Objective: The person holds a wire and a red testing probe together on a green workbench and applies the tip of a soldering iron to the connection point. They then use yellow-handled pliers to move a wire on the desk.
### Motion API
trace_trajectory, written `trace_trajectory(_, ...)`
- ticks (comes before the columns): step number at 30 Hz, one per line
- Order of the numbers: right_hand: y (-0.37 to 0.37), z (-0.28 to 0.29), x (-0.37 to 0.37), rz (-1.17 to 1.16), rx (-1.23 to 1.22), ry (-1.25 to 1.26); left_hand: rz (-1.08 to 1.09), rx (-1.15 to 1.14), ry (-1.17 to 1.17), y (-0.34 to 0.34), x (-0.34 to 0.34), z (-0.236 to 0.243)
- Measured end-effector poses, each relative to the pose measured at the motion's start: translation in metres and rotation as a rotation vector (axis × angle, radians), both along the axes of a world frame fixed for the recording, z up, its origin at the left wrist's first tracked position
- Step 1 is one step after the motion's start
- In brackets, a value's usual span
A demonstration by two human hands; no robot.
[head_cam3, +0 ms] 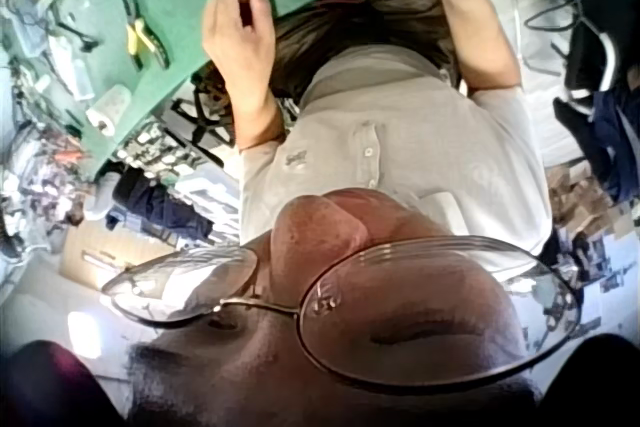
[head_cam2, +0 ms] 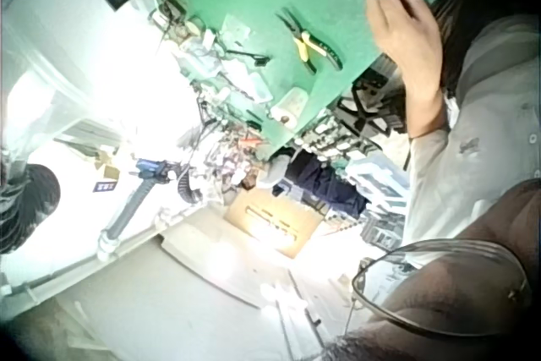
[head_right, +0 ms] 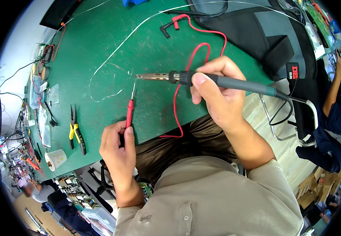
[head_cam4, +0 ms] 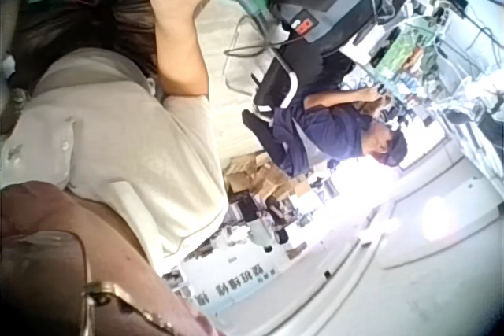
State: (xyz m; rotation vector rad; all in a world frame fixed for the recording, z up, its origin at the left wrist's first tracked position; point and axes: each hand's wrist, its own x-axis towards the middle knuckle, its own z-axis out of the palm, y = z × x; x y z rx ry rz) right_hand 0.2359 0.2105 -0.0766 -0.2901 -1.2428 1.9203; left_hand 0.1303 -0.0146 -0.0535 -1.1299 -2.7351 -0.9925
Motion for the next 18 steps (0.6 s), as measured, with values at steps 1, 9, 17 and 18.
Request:
trace_trajectory(1, -0.001, 0.0, -0.002, -0.014, -0.013, 0.021, 0.023, 0.017, -0.023, 0.0, 0.001, 0.001)
trace_trajectory(9, 0.0, -0.003, -0.004, -0.037, 0.016, 0.038, 0.181, 0.38, -0.106, 0.005, -0.005, -0.014)
trace_trajectory(17, 0.0, -0.002, -0.003, -0.018, 0.04, 0.033, 0.229, 0.564, -0.244, 0.006, -0.002, -0.023)
trace_trajectory(18, 0.0, -0.003, -0.002, -0.019, 0.043, 0.03, 0.21, 0.56, -0.243, 0.005, -0.002, -0.025)
